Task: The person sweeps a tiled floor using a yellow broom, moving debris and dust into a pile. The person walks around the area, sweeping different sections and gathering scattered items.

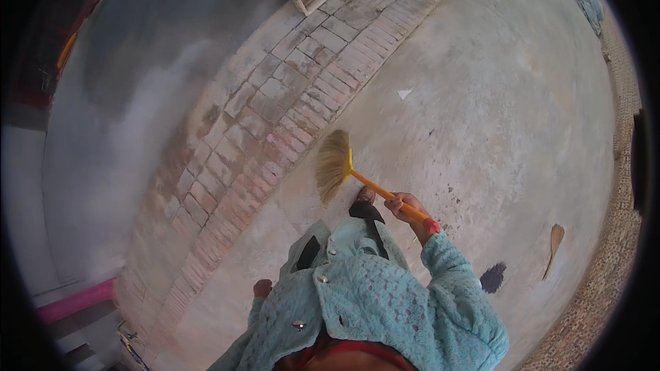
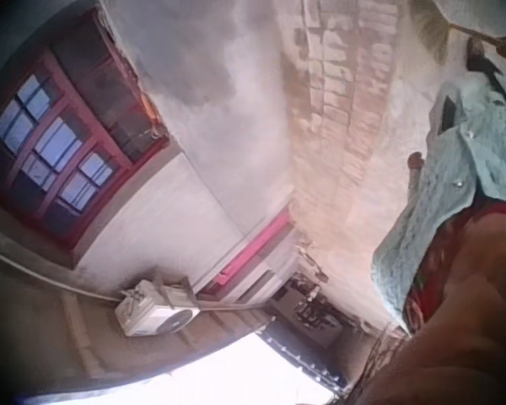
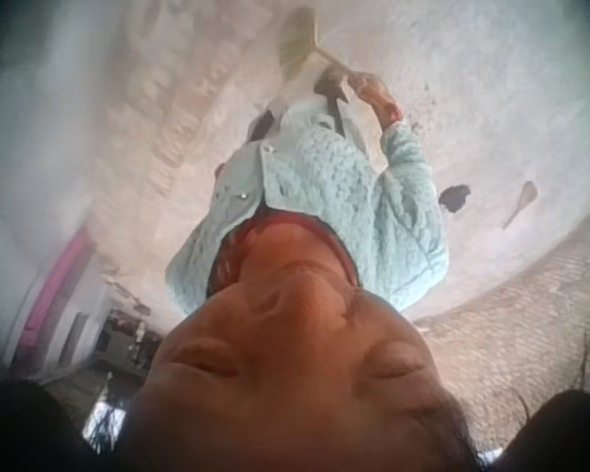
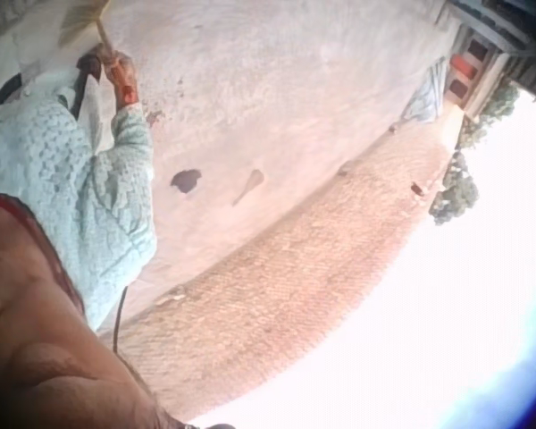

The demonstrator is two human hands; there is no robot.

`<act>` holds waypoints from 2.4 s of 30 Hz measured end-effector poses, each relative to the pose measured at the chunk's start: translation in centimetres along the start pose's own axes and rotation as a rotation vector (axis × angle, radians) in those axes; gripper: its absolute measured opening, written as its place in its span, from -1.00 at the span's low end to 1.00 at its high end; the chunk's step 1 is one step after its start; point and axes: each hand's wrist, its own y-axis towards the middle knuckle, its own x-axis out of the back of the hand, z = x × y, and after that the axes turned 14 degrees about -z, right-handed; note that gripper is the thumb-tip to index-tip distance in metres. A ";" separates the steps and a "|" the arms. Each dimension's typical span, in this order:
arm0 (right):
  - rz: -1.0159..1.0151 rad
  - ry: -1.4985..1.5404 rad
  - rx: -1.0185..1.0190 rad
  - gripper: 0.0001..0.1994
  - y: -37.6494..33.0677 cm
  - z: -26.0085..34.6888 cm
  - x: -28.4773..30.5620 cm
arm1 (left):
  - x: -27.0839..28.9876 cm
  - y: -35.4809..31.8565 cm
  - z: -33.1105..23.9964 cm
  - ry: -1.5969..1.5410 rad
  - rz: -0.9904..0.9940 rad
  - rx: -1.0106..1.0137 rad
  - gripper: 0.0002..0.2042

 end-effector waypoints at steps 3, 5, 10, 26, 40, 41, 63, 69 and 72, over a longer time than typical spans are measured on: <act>-0.019 -0.024 0.214 -0.82 -3.5 7.5 -3.5 | 0.5 3.1 -3.4 -0.021 0.038 0.172 -0.91; -0.010 -0.027 0.367 -0.80 -5.0 12.1 -4.9 | 3.6 6.1 -4.5 -0.334 -0.158 0.203 -0.92; -0.122 -0.246 0.808 -0.54 -7.0 14.5 -10.3 | 21.6 16.7 -17.0 -0.837 -0.110 1.052 -0.89; 0.067 0.157 0.246 -0.85 -2.9 5.6 -8.6 | 17.8 36.9 -9.5 -0.384 0.371 0.428 -0.86; -0.290 0.017 0.827 -0.91 -4.4 14.5 -11.2 | 24.3 55.7 -8.0 -0.745 0.075 0.646 -0.83; -0.240 0.006 0.837 -0.85 -5.3 12.8 -12.2 | 23.4 55.9 -7.4 -0.728 0.067 0.624 -0.83; -0.474 0.068 0.906 -0.22 -5.3 2.2 -4.2 | 27.6 57.5 -16.5 -0.777 0.379 0.506 -0.81; -0.354 0.216 1.217 -0.26 -8.8 1.7 -3.3 | 27.0 57.9 -15.0 -0.671 0.409 0.523 -0.80; -0.275 0.344 1.307 -0.30 -10.7 -4.2 -2.5 | 25.6 58.7 -14.8 -0.628 0.427 0.468 -0.82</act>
